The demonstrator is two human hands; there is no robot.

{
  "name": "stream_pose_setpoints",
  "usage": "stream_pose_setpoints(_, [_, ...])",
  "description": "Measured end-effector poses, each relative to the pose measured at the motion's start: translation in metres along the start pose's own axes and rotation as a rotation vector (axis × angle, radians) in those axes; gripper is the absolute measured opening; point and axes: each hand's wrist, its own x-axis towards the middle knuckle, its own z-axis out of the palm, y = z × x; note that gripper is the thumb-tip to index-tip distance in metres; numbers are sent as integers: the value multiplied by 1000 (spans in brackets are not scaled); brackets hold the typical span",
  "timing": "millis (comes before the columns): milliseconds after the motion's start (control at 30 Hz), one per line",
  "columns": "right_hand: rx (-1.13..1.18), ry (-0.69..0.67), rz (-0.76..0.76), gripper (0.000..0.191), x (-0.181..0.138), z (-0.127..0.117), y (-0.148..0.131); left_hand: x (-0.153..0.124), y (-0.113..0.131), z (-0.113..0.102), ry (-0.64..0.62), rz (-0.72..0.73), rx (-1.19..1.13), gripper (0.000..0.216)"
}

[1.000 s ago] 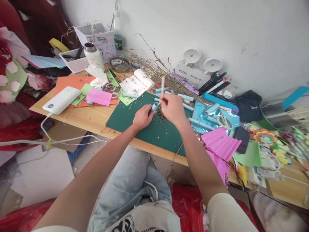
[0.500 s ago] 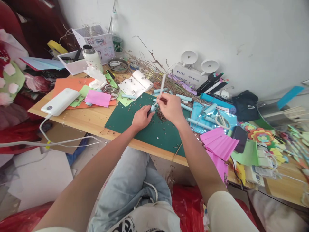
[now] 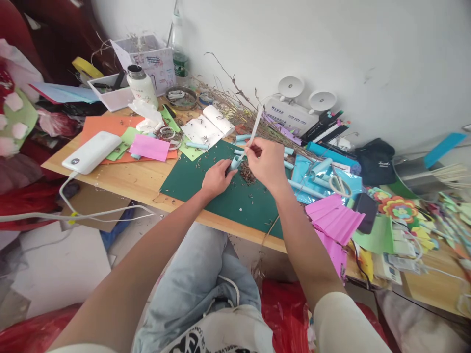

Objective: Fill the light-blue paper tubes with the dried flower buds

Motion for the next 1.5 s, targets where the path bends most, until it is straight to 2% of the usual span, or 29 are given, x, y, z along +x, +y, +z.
stream_pose_setpoints(333, [-5,-16,-10,12,2,1,-2,0,0,-1,-8,-2,-9,19])
stream_pose_setpoints(833, [262,135,96,13,-15,17,6,1,-2,1,14,21,-5,19])
stream_pose_setpoints(1167, [131,45,56,11,-4,12,6,0,-3,2,32,38,-24,18])
stream_pose_setpoints(1500, [-15,39,-39,11,-3,6,6,0,-2,1,26,33,-19,18])
